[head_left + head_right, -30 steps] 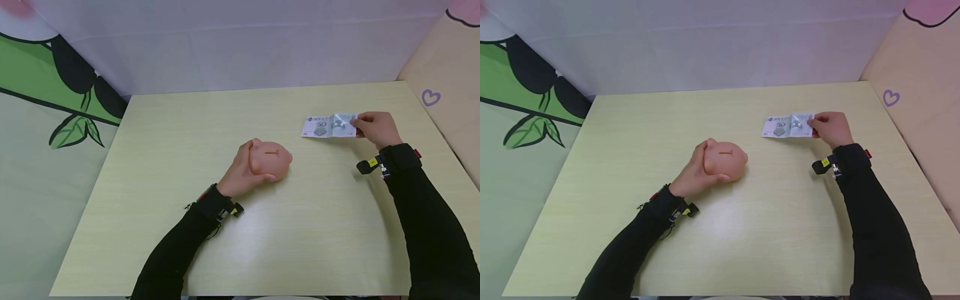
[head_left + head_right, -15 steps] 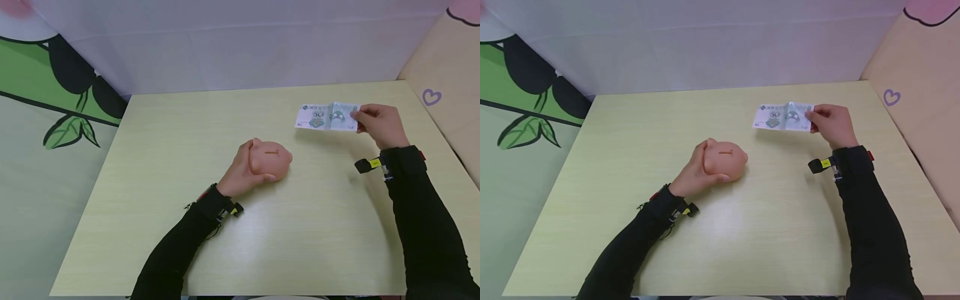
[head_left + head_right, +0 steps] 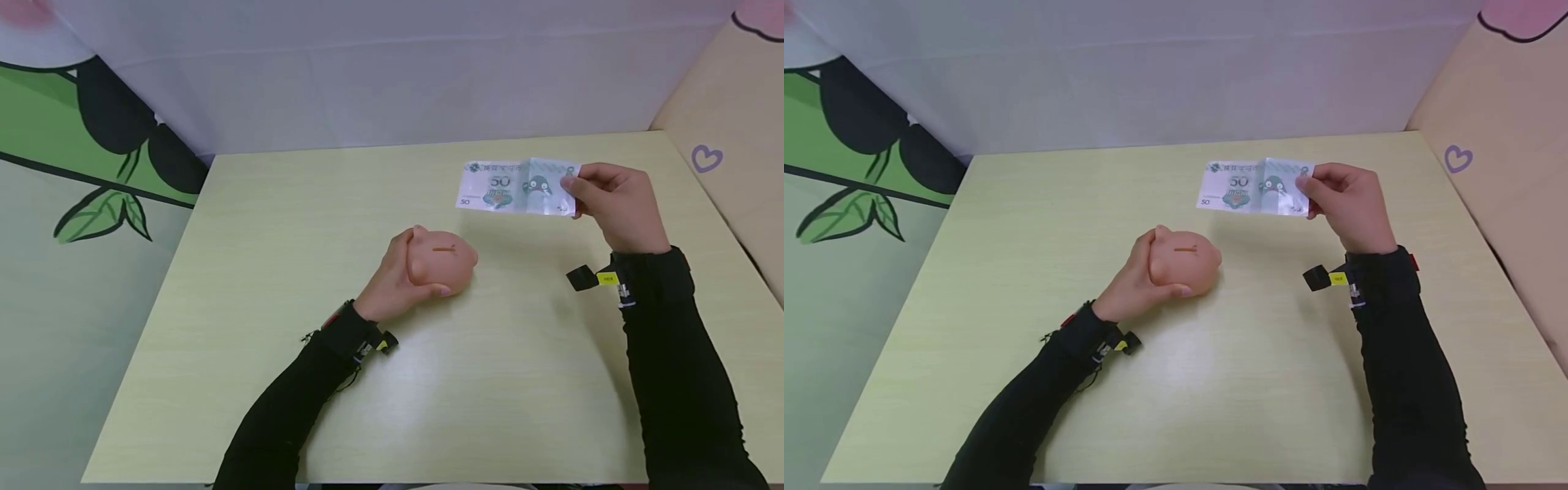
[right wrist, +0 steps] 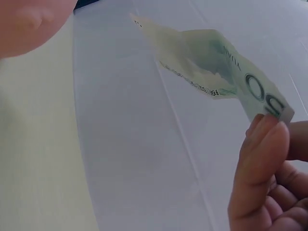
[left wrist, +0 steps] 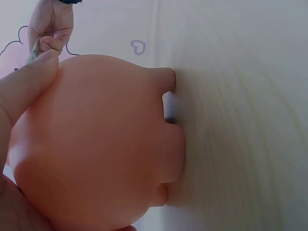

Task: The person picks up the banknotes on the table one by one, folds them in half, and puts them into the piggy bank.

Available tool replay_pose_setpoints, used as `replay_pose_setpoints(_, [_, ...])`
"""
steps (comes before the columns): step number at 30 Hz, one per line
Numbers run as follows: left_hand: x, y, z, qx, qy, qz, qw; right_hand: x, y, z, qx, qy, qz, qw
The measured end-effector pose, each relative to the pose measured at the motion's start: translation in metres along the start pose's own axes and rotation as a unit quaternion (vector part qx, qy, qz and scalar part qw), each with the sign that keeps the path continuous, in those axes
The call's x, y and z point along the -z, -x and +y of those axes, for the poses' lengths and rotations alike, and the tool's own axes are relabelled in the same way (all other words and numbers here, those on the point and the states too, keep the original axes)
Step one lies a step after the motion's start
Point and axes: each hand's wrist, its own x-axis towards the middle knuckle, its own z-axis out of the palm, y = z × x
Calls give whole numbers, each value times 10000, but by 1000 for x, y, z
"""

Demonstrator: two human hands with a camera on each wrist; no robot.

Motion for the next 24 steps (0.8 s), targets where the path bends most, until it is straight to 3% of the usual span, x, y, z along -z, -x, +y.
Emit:
replay_pose_setpoints(13, [3,3,-2,179,-24,-22,9998,-37,16,-10,614,-233,-481,9967])
replay_pose_setpoints(24, [5,4,-3,42,-116,25,9999,-69,16,-8,734,-150,-884,9933])
